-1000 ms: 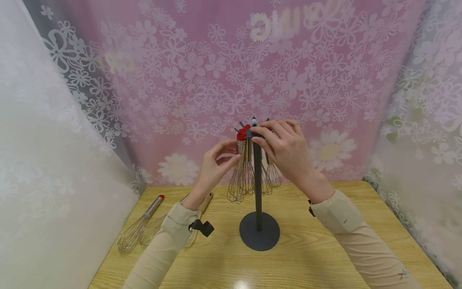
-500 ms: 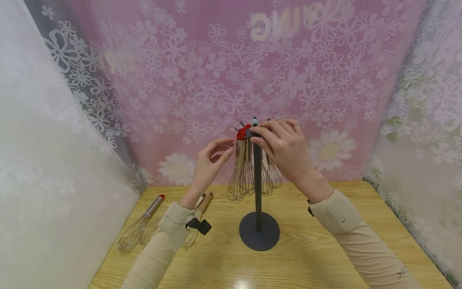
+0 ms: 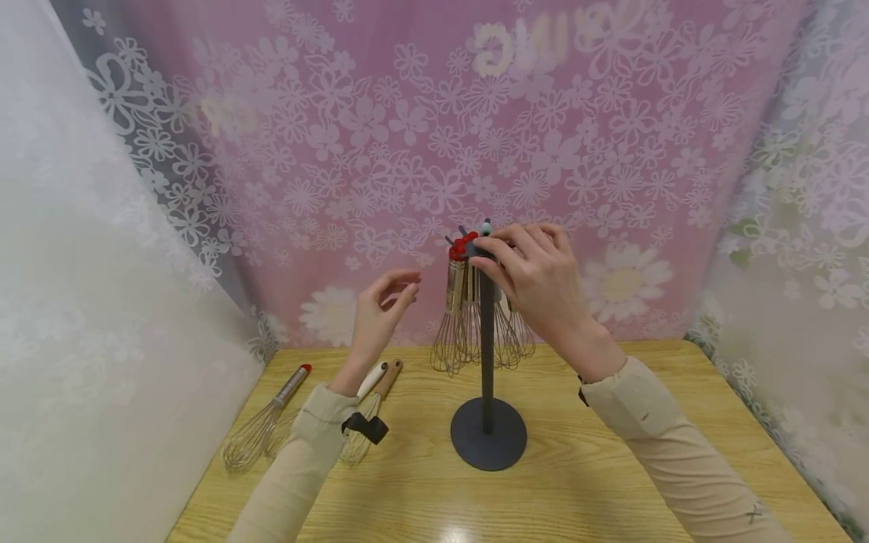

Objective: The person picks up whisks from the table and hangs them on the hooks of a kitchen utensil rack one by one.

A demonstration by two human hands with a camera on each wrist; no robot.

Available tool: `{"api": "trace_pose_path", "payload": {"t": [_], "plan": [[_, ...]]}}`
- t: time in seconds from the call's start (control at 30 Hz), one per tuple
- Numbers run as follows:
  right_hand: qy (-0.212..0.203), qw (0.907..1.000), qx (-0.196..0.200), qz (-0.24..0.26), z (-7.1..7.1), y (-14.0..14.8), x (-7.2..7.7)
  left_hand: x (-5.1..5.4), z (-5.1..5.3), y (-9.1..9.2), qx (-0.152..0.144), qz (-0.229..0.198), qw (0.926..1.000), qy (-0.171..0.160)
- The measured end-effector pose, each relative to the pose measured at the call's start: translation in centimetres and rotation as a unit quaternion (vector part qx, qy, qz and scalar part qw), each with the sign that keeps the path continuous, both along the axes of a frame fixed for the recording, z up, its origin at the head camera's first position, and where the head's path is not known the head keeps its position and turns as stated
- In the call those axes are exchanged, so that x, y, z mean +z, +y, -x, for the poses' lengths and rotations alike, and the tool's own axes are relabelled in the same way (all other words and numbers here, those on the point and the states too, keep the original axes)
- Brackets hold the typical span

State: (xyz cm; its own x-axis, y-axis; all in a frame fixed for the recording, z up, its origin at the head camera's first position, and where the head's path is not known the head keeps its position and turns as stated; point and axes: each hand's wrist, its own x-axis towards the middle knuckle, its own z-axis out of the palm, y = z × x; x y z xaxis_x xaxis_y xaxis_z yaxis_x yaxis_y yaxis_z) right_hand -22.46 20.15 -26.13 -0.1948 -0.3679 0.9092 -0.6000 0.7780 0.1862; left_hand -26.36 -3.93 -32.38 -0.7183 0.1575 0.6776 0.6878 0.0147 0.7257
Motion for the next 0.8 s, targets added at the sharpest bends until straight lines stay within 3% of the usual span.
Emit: {"api": "trace_pose_path", "payload": {"t": [0.13, 0.33, 0.57, 0.8], "plan": [[0.008, 0.9999, 0.003, 0.012, 0.0, -0.3, 0.0, -0.5, 0.1, -0.7, 0.010, 0.004, 0.9999, -0.008], [0.012, 0.9998, -0.002, 0.018, -0.1, -0.6, 0.0, -2.1, 0.7, -1.5, 0.029, 0.006, 0.9989, -0.037], [0.022, 0.9992, -0.010, 0.032, -0.1, -0.8, -0.1, -6.5, 3.9, -2.3, 0.041, 0.010, 0.9969, -0.066], [0.019, 0.9993, -0.015, 0.029, -0.1, -0.8, -0.3, -8.6, 4.4, -3.1, 0.066, 0.022, 0.9937, -0.088]]}}
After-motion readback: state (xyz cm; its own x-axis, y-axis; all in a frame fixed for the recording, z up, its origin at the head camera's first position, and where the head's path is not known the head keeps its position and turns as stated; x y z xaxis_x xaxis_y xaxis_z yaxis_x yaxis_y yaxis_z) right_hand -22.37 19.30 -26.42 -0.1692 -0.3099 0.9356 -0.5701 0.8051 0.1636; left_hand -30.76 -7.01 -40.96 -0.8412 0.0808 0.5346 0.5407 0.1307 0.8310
